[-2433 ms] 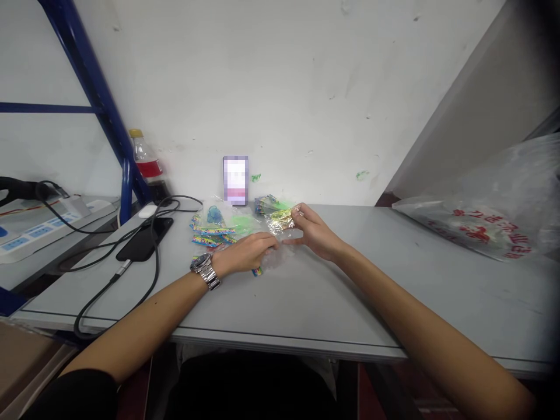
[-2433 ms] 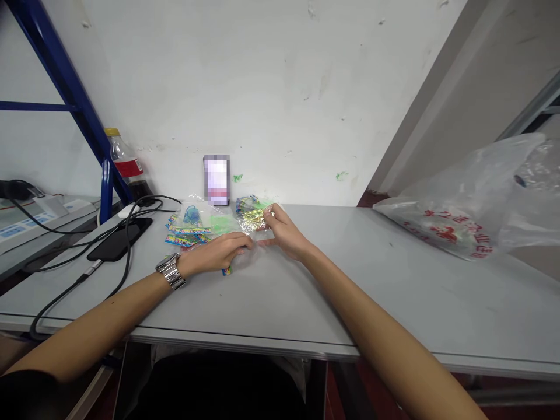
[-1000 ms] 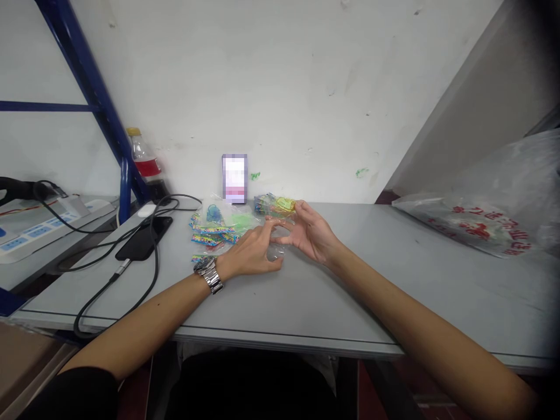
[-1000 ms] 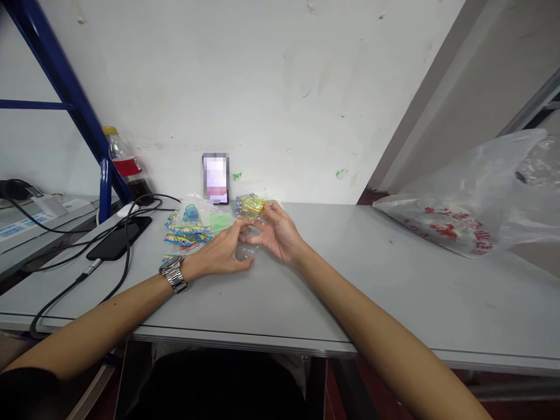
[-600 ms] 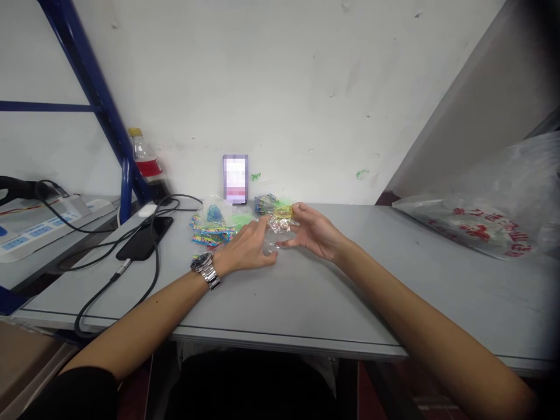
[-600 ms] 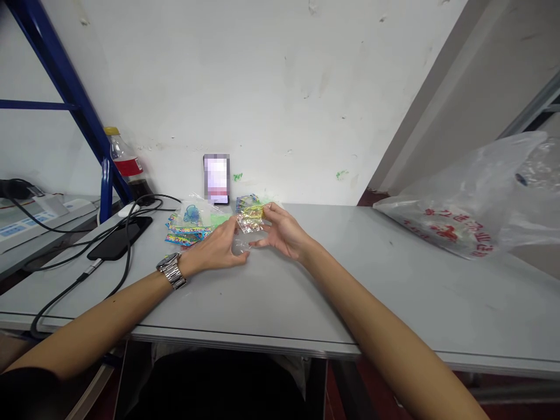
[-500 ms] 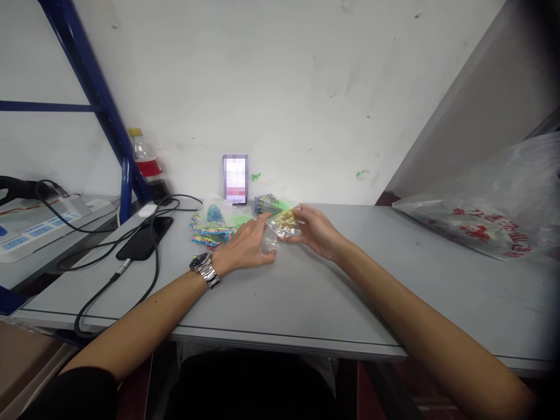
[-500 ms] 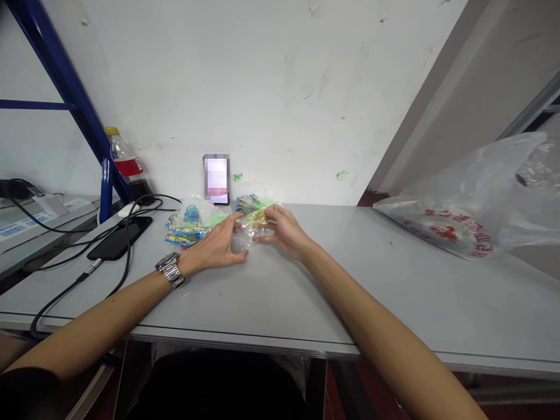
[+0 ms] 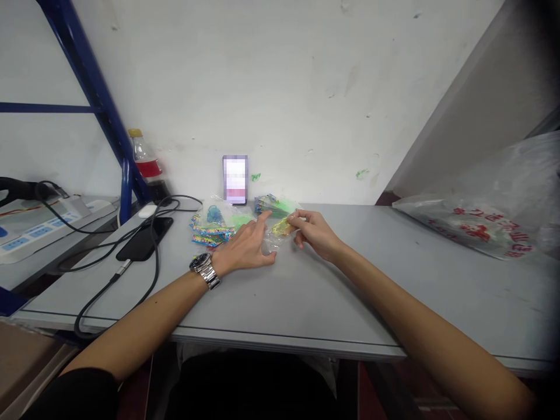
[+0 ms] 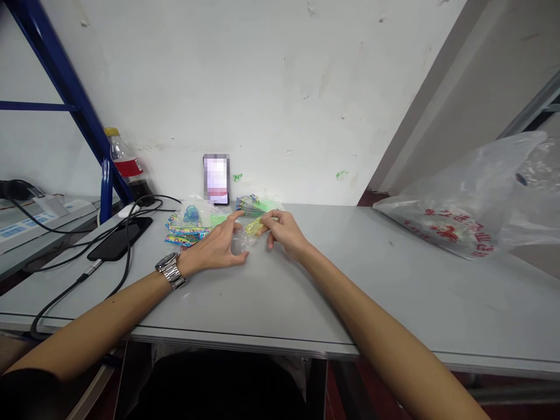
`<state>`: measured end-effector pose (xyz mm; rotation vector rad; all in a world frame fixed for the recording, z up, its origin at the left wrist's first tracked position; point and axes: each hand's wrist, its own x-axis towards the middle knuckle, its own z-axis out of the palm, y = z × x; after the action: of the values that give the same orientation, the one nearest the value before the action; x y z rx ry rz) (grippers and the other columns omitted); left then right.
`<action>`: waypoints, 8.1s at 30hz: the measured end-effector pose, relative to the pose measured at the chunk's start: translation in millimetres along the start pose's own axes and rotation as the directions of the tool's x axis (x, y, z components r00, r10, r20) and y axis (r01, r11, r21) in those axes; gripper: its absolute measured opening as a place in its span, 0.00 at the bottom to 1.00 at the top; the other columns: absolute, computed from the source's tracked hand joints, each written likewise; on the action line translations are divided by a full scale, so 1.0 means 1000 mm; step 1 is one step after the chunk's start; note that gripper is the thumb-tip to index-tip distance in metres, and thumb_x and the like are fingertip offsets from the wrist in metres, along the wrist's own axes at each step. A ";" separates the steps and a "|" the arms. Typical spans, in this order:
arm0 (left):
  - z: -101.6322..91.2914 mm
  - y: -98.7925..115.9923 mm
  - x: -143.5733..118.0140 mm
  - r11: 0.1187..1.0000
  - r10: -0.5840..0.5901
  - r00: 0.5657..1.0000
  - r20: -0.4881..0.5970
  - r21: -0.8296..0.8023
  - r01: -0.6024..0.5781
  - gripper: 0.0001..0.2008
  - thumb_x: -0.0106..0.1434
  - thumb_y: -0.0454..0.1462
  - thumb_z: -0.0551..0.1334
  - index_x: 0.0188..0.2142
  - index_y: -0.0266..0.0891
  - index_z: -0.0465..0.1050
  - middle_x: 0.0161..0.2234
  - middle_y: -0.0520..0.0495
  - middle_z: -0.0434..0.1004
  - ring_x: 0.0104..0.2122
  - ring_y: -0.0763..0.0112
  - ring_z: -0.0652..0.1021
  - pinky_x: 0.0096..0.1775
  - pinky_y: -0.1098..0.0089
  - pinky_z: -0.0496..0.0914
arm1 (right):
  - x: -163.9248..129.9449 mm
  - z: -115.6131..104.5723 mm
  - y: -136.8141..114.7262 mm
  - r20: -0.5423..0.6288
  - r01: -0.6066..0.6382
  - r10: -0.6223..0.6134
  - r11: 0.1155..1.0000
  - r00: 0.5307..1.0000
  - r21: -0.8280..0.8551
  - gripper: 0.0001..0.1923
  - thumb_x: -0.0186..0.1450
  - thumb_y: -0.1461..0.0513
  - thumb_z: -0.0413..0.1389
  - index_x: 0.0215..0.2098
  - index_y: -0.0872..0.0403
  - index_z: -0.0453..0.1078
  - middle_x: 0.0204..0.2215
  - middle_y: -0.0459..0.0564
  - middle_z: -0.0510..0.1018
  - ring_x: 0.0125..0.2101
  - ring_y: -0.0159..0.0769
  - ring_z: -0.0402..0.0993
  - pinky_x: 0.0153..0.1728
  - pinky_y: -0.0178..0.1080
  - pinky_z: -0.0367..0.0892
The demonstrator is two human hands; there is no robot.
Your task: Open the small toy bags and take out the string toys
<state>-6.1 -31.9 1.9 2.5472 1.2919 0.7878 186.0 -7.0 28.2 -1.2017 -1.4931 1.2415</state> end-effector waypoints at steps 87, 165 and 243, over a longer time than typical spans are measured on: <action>0.003 0.004 0.001 0.990 0.003 0.996 -0.090 -0.142 -0.016 0.43 0.61 0.50 0.61 0.66 0.35 0.40 0.51 0.32 0.70 0.47 0.55 0.75 0.47 0.56 0.69 | -0.004 0.007 0.006 0.119 0.348 -0.328 0.868 0.937 -0.355 0.21 0.66 0.50 0.50 0.22 0.55 0.70 0.21 0.48 0.74 0.25 0.32 0.68 0.29 0.36 0.62; 0.009 -0.017 0.016 0.858 -0.277 0.898 -0.341 -0.509 0.072 0.12 0.56 0.40 0.65 0.24 0.39 0.63 0.22 0.54 0.66 0.23 0.76 0.66 0.27 0.72 0.60 | 0.004 0.006 0.011 -0.038 0.297 -0.306 0.943 0.951 -0.150 0.17 0.47 0.59 0.67 0.19 0.53 0.61 0.17 0.43 0.69 0.21 0.30 0.68 0.25 0.37 0.65; -0.005 -0.017 0.005 0.902 0.202 0.969 0.145 0.358 -0.242 0.13 0.69 0.35 0.48 0.32 0.37 0.68 0.33 0.43 0.72 0.34 0.63 0.73 0.38 0.64 0.66 | 0.054 -0.050 0.049 -0.241 0.153 -0.624 0.509 0.743 -0.847 0.12 0.61 0.65 0.48 0.33 0.54 0.74 0.35 0.57 0.79 0.41 0.51 0.71 0.45 0.52 0.64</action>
<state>-17.9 -18.0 2.0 3.0343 1.2312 0.4673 231.7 57.9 -10.9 -1.4338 -1.7783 -0.1968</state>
